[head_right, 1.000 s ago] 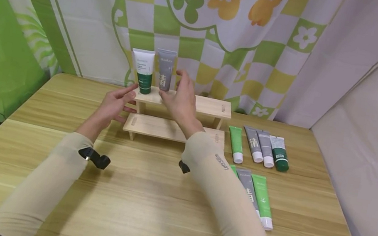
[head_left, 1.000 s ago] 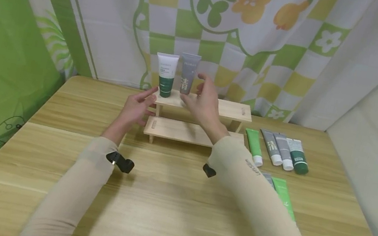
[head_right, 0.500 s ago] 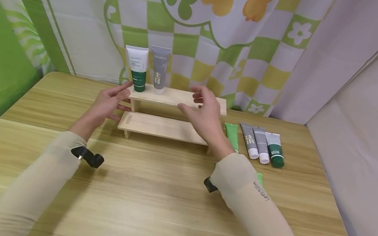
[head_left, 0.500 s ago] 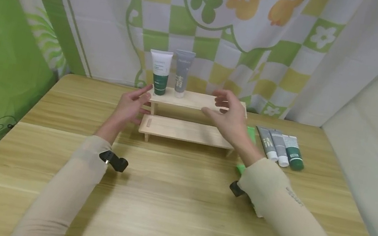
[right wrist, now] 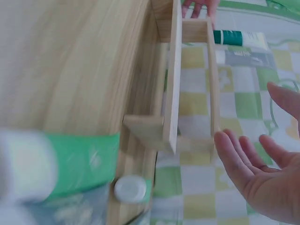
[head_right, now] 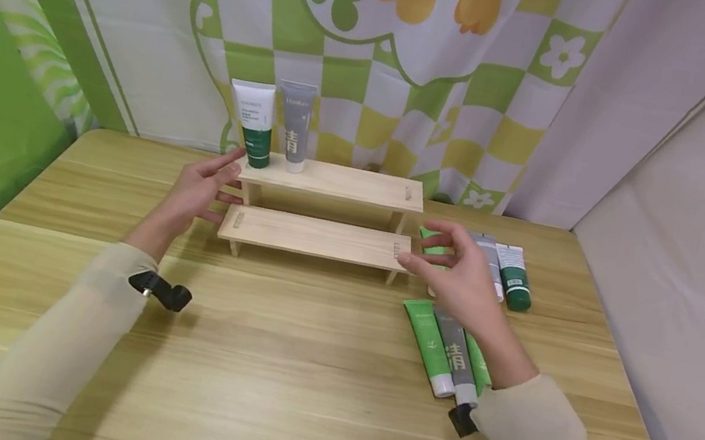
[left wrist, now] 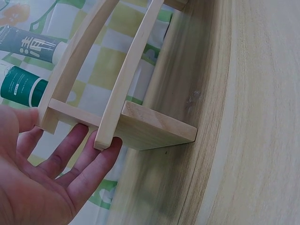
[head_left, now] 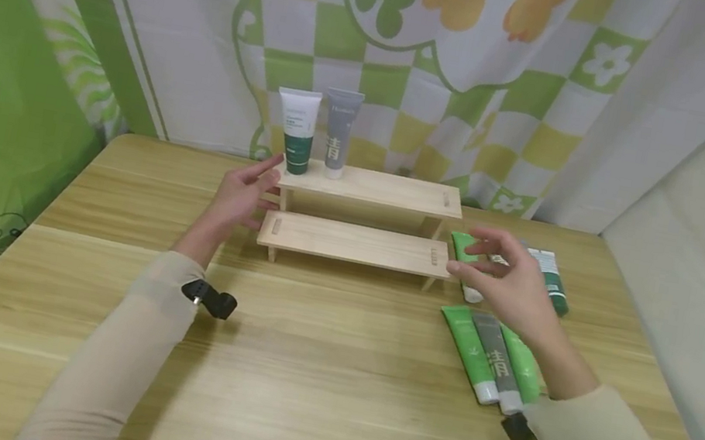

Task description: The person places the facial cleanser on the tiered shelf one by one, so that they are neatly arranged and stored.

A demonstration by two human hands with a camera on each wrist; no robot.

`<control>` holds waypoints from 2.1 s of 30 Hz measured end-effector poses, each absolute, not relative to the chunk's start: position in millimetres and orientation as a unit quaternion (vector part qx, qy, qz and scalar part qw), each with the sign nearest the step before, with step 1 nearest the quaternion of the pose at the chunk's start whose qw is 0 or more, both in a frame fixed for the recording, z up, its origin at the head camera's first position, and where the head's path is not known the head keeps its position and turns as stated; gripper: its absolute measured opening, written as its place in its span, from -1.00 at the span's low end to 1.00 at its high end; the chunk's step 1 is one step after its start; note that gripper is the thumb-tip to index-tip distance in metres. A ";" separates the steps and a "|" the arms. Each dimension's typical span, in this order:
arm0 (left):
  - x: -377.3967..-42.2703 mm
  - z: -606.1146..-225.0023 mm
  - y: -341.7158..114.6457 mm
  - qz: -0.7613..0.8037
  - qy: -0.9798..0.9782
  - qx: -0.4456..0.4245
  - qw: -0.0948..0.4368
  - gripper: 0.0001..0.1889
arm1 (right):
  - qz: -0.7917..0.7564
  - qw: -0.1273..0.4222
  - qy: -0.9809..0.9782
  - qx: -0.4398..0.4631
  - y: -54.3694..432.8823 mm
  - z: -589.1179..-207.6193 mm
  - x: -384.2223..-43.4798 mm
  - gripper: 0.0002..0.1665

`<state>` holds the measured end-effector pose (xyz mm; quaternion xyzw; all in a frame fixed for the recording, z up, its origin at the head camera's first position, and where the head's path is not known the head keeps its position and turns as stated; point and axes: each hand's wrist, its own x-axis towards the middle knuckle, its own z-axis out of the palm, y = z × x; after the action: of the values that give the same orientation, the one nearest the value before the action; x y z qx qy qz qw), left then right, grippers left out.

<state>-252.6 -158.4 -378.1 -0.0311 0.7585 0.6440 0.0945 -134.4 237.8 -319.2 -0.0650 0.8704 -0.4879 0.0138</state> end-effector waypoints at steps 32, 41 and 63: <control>-253.4 -381.0 -160.0 0.646 0.756 -0.031 0.097 -0.48 | -0.495 0.184 0.848 0.042 369.4 -384.7 -53.4 -0.19; -253.0 -379.4 -159.3 0.646 0.757 -0.033 0.096 -0.49 | -0.468 0.207 0.857 0.056 365.8 -389.6 -58.4 -0.08; -255.0 -381.2 -160.9 0.645 0.758 -0.030 0.098 -0.47 | -0.403 0.221 0.887 0.048 359.3 -386.1 -71.6 -0.05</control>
<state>-255.0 -160.9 -381.2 -0.0304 0.7576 0.6446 0.0979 -71.6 359.3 -386.1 0.0482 0.8866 -0.4034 0.2210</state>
